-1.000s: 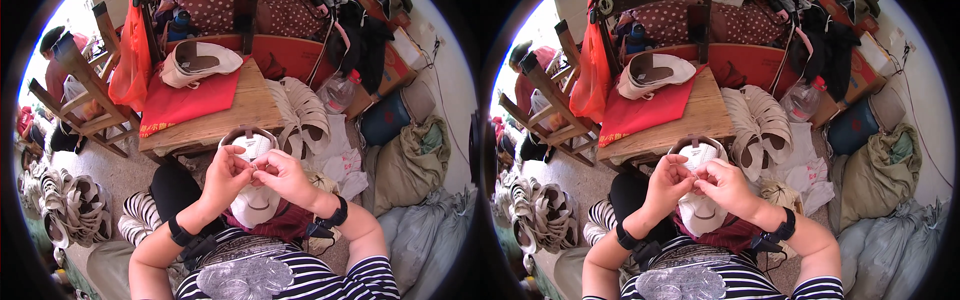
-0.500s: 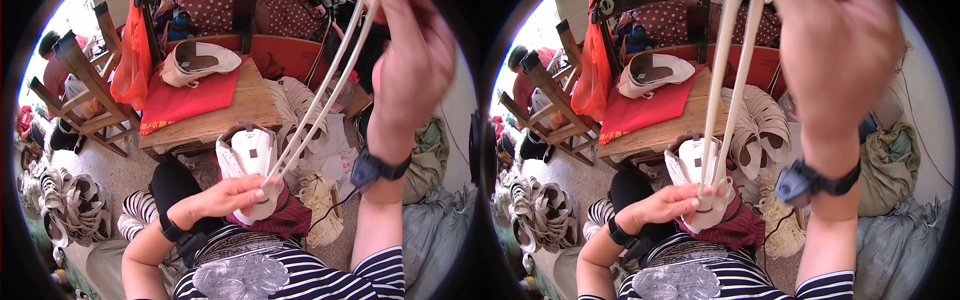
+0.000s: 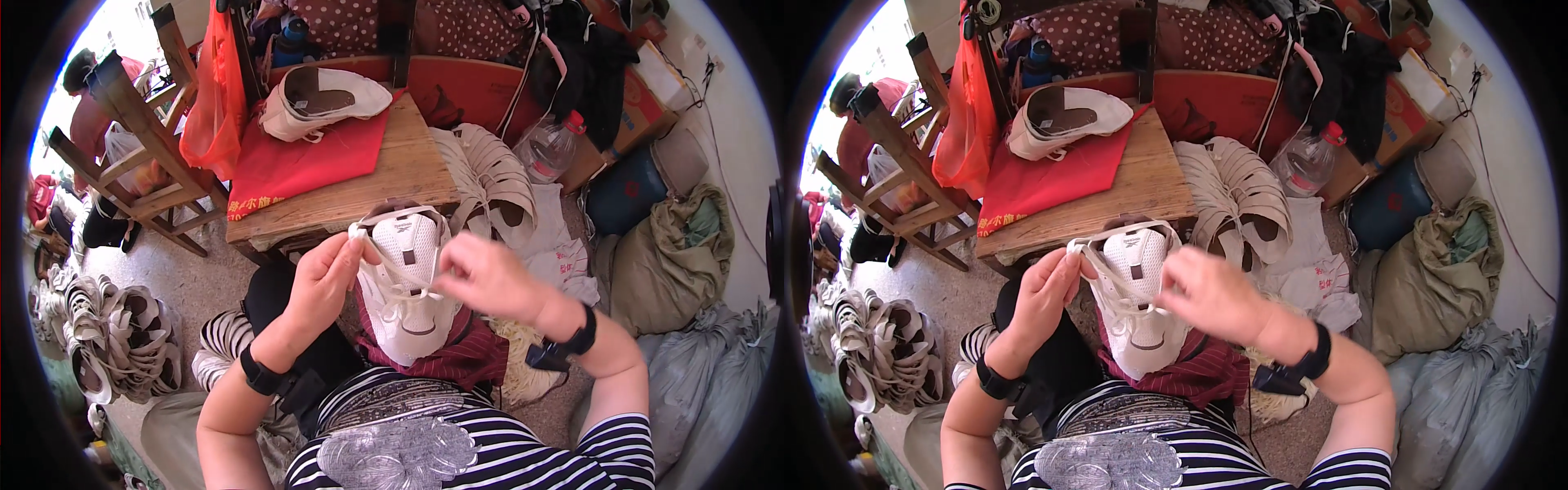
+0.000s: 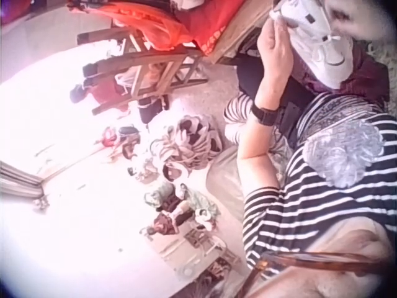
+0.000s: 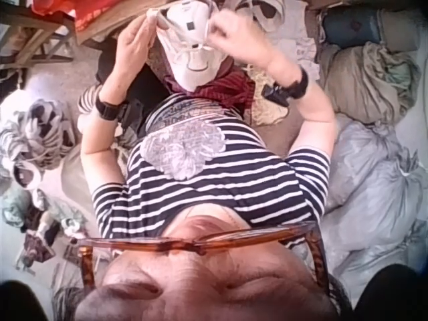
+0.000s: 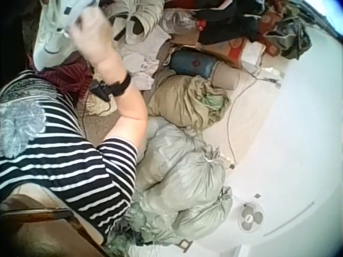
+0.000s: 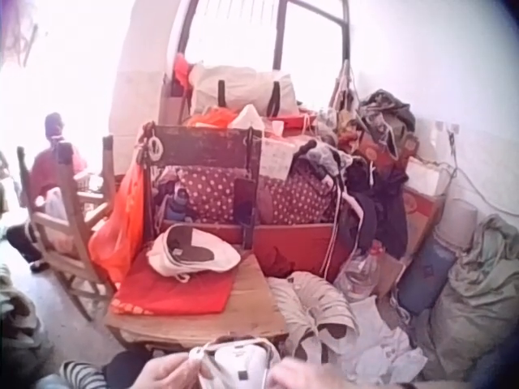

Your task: The recorder is lacing a white athletic shoe in a workshop setting.

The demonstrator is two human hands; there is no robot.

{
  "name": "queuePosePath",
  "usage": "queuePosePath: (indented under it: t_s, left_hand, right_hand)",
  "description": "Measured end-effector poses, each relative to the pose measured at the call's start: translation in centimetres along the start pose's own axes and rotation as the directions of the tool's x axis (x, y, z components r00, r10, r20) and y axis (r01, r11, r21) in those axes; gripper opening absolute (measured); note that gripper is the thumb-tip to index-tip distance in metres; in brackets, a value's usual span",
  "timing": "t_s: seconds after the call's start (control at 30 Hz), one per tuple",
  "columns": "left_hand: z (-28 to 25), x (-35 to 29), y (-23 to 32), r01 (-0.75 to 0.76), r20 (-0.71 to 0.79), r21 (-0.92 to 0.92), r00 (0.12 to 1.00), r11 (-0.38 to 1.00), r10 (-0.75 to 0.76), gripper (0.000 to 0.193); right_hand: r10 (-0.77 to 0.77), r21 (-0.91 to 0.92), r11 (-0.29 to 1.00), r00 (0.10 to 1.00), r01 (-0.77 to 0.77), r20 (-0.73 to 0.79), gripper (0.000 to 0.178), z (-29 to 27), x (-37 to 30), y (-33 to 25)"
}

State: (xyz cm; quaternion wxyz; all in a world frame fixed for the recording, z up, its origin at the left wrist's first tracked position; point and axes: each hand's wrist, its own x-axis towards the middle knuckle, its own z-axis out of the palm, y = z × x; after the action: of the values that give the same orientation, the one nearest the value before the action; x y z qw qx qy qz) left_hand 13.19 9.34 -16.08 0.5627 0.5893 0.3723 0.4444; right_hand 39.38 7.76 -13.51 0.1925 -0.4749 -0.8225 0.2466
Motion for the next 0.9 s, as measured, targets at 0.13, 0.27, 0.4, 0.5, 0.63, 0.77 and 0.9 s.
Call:
queuePosePath:
  t_s: [0.13,0.27,0.4,0.5,0.63,0.77,0.9]
  left_hand:
    - [-0.4,-1.3,-3.3,0.068,-0.067,0.142,0.996,0.988,-0.059,0.033]
    - [-0.2,-1.3,-2.2,0.159,-0.08,-0.046,0.984,0.986,-0.162,0.037]
    - [-0.3,-0.5,-0.1,0.12,-0.083,-0.131,0.988,0.984,-0.132,0.036]
    - [-0.1,-0.3,1.1,0.138,-0.05,-0.173,0.988,0.975,-0.149,0.036]
    - [0.5,0.6,3.7,0.113,-0.002,-0.235,0.993,0.965,-0.117,0.036]
    - [2.0,0.4,7.9,0.059,0.077,-0.321,0.996,0.945,-0.036,0.037]
    - [3.0,-1.4,11.7,-0.015,0.216,-0.293,0.973,0.956,0.081,0.034]
  right_hand:
    - [-0.105,-0.233,0.969,0.992,0.088,-0.064,0.027,3.3,-2.2,-0.1]
    - [-0.189,-0.294,0.948,0.959,0.122,-0.211,0.023,4.6,-2.4,1.2]
    - [0.072,0.399,0.909,0.989,-0.119,0.131,0.011,3.3,-2.8,2.6]
    - [0.064,0.664,0.637,0.886,-0.391,0.46,0.008,2.4,-3.2,4.4]
    - [0.107,0.644,0.614,0.856,-0.457,0.505,0.014,2.8,-3.4,4.7]
    - [0.092,0.496,0.811,0.906,-0.309,0.414,0.027,3.8,-3.6,4.2]
    - [0.114,0.588,0.763,0.951,-0.269,0.288,0.033,3.6,-3.5,2.7]
